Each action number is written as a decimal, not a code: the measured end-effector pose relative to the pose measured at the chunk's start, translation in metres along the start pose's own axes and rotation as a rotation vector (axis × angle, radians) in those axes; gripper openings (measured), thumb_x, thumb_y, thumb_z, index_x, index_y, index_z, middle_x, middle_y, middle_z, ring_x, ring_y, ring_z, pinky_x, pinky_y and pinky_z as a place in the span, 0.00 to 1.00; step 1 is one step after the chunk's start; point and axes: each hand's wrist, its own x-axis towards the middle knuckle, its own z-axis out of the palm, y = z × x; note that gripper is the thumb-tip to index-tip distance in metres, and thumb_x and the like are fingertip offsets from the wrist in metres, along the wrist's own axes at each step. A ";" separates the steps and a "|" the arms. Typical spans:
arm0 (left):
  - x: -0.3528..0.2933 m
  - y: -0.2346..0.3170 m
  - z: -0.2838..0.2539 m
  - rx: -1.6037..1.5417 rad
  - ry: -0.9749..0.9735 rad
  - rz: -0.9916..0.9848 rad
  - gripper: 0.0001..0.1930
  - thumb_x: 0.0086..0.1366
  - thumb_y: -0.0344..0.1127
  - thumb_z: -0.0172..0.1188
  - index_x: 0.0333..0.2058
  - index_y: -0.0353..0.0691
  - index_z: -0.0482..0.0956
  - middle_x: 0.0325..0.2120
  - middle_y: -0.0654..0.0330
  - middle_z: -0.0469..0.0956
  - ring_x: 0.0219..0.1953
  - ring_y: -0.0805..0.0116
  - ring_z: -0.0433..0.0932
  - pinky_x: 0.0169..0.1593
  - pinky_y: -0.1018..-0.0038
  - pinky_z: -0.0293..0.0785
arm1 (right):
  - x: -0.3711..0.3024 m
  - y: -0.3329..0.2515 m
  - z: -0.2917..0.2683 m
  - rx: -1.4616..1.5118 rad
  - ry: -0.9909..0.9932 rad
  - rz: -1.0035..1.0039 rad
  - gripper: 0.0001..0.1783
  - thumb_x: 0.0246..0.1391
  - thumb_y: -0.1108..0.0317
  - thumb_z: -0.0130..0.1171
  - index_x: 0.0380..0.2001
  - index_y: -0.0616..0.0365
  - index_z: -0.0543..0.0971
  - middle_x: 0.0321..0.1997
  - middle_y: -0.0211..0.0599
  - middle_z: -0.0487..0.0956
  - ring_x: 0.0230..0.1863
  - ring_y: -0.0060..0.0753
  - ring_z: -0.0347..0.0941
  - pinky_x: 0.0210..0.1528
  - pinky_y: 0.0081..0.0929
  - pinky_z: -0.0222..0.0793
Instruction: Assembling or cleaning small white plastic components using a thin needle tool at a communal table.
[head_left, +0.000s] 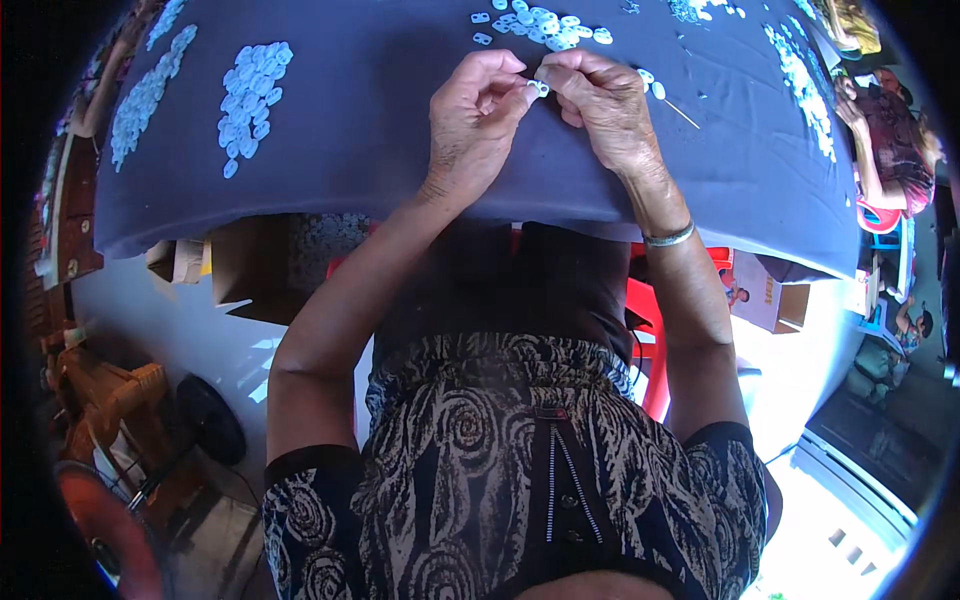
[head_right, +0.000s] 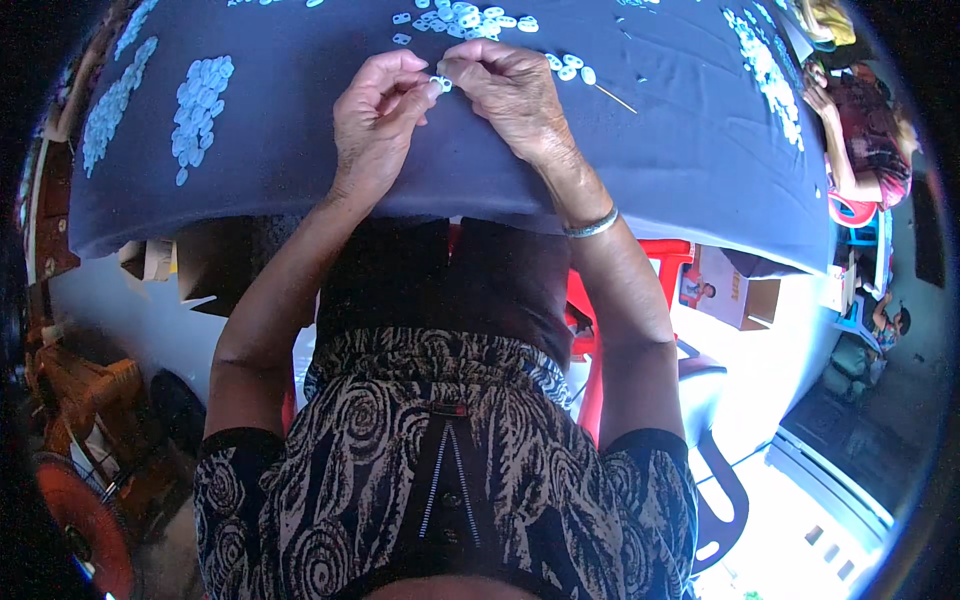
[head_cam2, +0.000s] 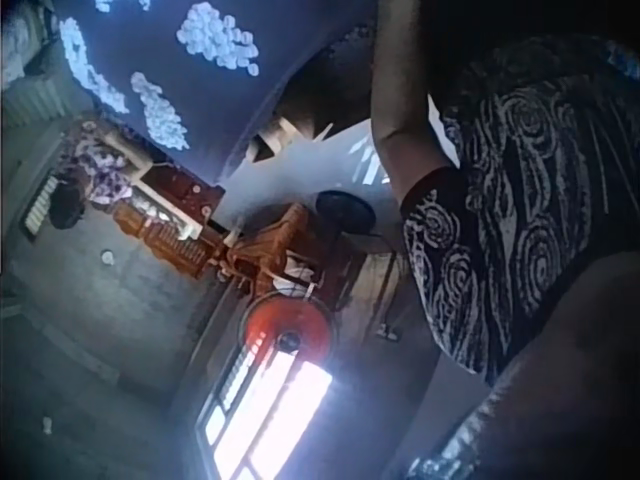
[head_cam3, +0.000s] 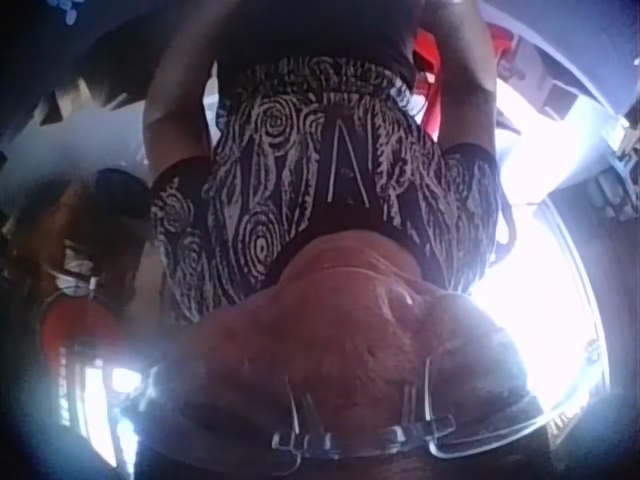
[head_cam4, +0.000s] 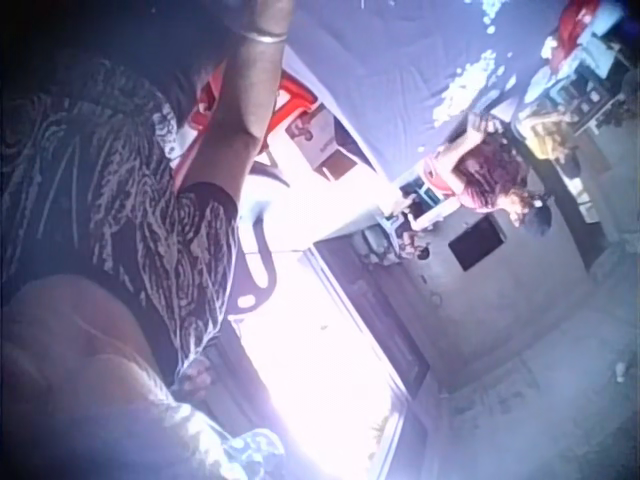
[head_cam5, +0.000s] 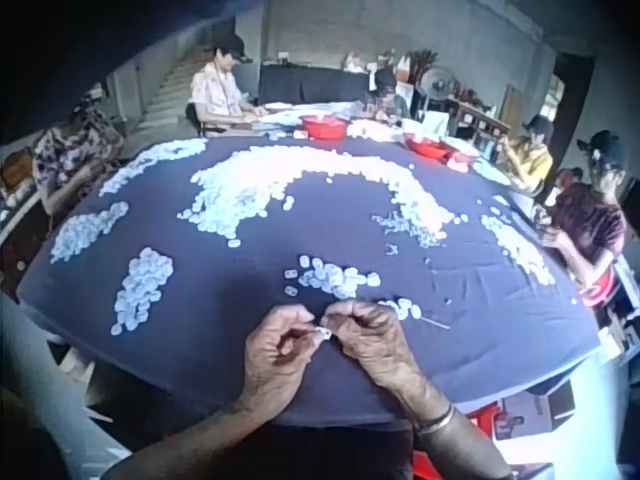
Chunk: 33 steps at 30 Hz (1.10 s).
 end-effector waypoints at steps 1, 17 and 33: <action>0.000 0.000 -0.001 0.009 -0.003 -0.001 0.12 0.55 0.20 0.59 0.39 0.35 0.71 0.29 0.63 0.75 0.31 0.81 0.72 0.36 0.84 0.70 | 0.000 0.000 0.000 -0.026 -0.022 -0.024 0.07 0.54 0.71 0.57 0.34 0.62 0.79 0.21 0.22 0.70 0.19 0.11 0.58 0.19 0.13 0.54; -0.001 -0.006 0.008 -0.048 0.134 -0.008 0.09 0.56 0.20 0.58 0.36 0.36 0.72 0.27 0.63 0.74 0.28 0.82 0.72 0.28 0.83 0.73 | -0.009 0.004 0.026 -0.238 0.208 -0.109 0.07 0.56 0.68 0.55 0.31 0.61 0.76 0.18 0.23 0.72 0.14 0.10 0.63 0.14 0.11 0.60; -0.003 -0.004 0.002 -0.025 0.084 -0.043 0.10 0.56 0.21 0.59 0.36 0.36 0.70 0.28 0.63 0.74 0.29 0.81 0.72 0.33 0.83 0.72 | -0.012 -0.001 0.023 -0.115 0.156 -0.057 0.07 0.56 0.70 0.50 0.30 0.63 0.75 0.17 0.26 0.69 0.14 0.13 0.64 0.14 0.14 0.64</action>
